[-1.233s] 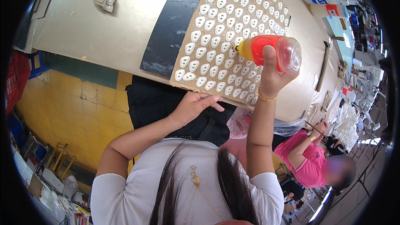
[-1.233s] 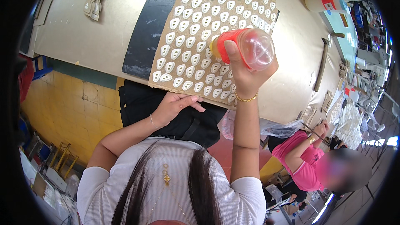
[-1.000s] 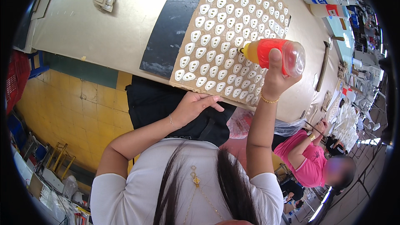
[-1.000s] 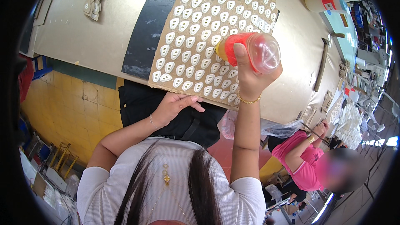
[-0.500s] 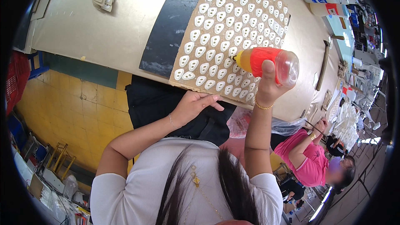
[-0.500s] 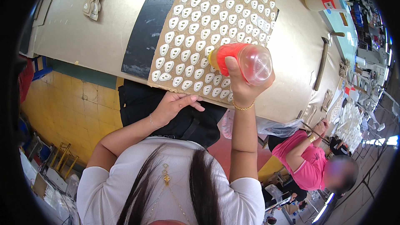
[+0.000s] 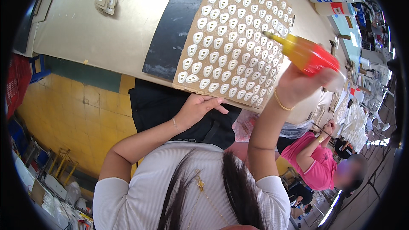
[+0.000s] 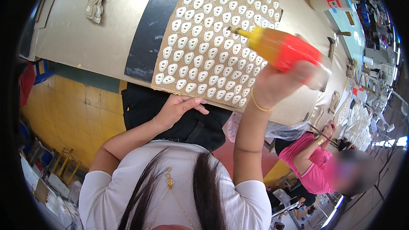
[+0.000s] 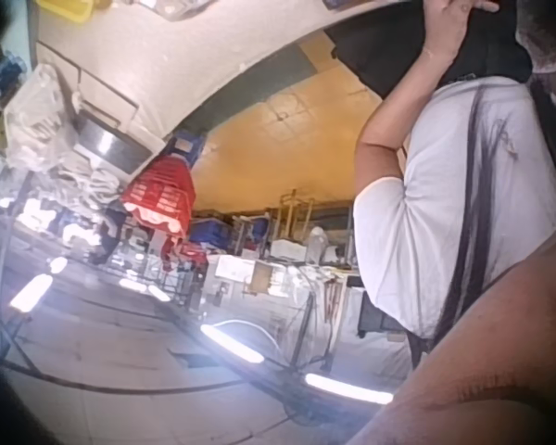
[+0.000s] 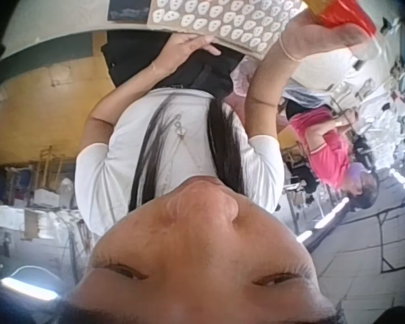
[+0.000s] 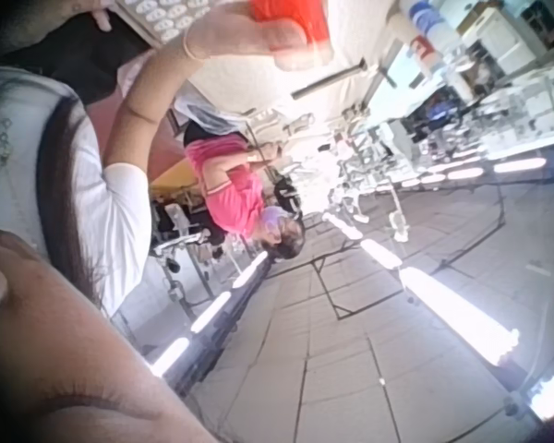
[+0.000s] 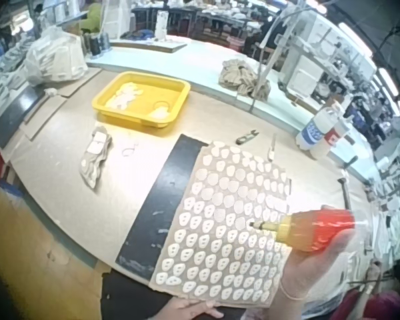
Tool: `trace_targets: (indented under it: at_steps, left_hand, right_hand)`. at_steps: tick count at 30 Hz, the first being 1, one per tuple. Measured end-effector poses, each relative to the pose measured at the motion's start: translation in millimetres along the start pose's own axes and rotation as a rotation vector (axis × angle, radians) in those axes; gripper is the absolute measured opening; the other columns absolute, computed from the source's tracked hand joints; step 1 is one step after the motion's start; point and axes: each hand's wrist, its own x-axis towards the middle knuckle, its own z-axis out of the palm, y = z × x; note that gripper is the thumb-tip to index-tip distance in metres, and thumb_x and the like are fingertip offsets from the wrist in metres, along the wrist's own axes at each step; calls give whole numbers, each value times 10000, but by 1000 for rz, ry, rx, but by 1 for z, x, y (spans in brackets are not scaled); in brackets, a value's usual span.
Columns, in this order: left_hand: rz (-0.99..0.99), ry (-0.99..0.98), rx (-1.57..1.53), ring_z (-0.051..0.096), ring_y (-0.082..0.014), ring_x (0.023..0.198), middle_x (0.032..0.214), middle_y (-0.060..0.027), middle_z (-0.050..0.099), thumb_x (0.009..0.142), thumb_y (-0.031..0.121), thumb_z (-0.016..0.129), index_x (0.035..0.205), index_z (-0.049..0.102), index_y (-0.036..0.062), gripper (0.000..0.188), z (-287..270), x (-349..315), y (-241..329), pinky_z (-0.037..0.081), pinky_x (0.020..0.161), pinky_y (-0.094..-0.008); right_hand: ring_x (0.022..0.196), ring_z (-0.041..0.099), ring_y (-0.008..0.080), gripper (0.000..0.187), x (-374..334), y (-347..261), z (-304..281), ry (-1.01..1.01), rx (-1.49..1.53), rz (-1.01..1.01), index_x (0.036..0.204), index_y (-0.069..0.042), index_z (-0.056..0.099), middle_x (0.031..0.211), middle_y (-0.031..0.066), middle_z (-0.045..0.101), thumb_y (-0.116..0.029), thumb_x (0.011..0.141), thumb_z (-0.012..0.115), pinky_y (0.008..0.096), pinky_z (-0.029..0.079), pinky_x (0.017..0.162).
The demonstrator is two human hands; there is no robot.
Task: The person uses a squeeze bottle to dispense a red liquid into small white molds arranged on a cardboard sheet. The person holds the bottle with the right hand and moves it systematically across the molds to fill each one.
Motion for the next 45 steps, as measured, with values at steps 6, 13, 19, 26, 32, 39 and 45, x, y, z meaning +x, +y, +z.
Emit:
trace_targets:
  at_steps: [6,13,19,26,32,39,45]
  left_hand:
    - [-12,-4,27,629,-187,831,977,-127,624,883,158,523,1044,567,-59,274,4,0,4,437,826,-272]
    - [-53,24,77,627,-198,846,970,-133,623,879,168,527,1030,570,-70,285,3,0,6,416,864,-282]
    - [-26,36,2,631,-208,836,954,-119,624,880,155,523,1029,571,-65,270,7,-1,8,425,851,-283]
    - [13,32,5,633,-194,809,938,-96,629,879,126,532,1046,570,-48,244,5,1,5,466,764,-253]
    - [34,28,-3,632,-192,806,945,-98,628,880,120,531,1049,569,-46,240,6,0,5,472,749,-251]
    - [23,23,-9,632,-190,802,943,-101,625,880,133,534,1045,568,-49,248,4,1,2,468,750,-248]
    - [35,19,-8,632,-190,799,950,-100,623,881,138,534,1047,565,-53,255,4,1,1,467,747,-248]
  right_hand:
    - [843,590,235,668,22,-42,-44,-125,627,500,1022,6,529,883,107,592,-614,774,507,366,496,761]
    - [766,589,195,617,-51,-7,-69,-38,-91,332,992,9,512,879,92,586,-557,755,585,329,506,679]
    - [745,559,131,457,-65,-13,-57,-344,-290,237,948,12,524,838,65,574,-327,717,726,259,463,664]
    - [704,546,114,399,-68,-18,-39,-455,-365,240,892,16,571,808,45,588,-199,646,800,247,459,654]
    - [693,562,128,380,-61,-22,-36,-509,-457,144,871,25,582,791,56,597,-175,634,803,255,465,642]
    - [677,564,132,352,-61,-21,-49,-463,-437,107,853,27,582,767,61,600,-184,656,783,255,461,634]
    - [679,559,136,386,-71,-23,-53,-399,-446,127,834,28,576,759,61,586,-223,637,794,257,457,628]
